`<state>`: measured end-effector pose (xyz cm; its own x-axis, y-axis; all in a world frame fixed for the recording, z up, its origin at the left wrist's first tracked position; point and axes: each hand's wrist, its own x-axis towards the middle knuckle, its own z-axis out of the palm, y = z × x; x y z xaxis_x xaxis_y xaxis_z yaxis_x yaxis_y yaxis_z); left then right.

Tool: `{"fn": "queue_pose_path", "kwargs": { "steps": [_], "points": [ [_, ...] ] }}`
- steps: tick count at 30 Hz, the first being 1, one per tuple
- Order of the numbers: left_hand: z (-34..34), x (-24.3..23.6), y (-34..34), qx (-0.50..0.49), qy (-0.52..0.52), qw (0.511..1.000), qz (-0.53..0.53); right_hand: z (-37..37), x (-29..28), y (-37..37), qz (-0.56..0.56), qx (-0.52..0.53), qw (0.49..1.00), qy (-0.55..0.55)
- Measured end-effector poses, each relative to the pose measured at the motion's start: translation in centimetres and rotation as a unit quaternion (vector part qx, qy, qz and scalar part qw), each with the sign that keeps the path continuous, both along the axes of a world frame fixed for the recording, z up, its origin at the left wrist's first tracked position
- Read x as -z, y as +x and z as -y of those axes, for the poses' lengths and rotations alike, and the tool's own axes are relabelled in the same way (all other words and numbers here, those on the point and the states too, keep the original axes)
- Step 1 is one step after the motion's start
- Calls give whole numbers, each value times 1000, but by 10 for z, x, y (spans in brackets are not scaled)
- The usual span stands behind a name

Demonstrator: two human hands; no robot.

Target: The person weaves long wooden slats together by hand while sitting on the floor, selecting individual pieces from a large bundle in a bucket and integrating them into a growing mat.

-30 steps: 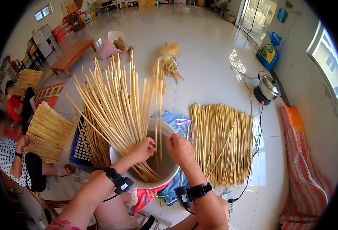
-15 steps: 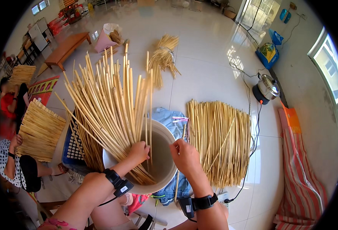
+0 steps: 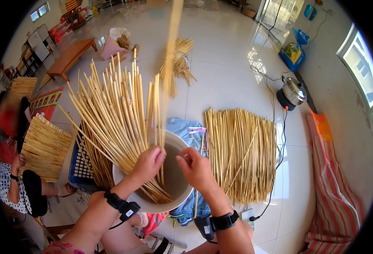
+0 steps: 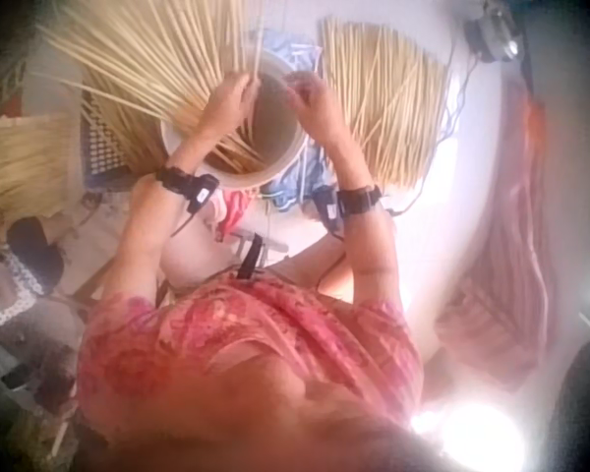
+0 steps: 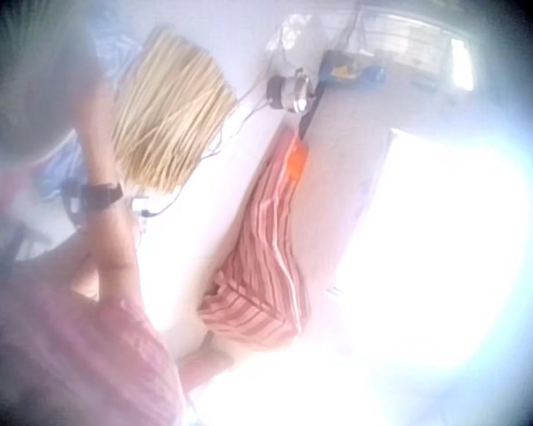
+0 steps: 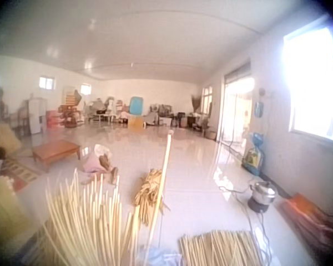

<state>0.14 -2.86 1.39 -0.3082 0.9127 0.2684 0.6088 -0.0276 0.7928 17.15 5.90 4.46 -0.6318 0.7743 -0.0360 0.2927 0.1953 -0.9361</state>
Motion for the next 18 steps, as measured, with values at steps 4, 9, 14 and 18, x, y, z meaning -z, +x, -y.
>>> {"fn": "queue_pose_path", "kwargs": {
  "steps": [4,9,14,18],
  "points": [
    [0,10,16,135,-16,991,8,2,-16,-2,-99,64,993,-20],
    [-4,27,26,180,-99,970,130,-8,-21,12,-42,127,988,76],
    [-12,91,8,65,-276,863,418,-11,-27,24,-45,183,959,213],
    [-9,107,5,-52,-421,845,326,-4,-35,27,-41,181,954,237]
  ]
}}
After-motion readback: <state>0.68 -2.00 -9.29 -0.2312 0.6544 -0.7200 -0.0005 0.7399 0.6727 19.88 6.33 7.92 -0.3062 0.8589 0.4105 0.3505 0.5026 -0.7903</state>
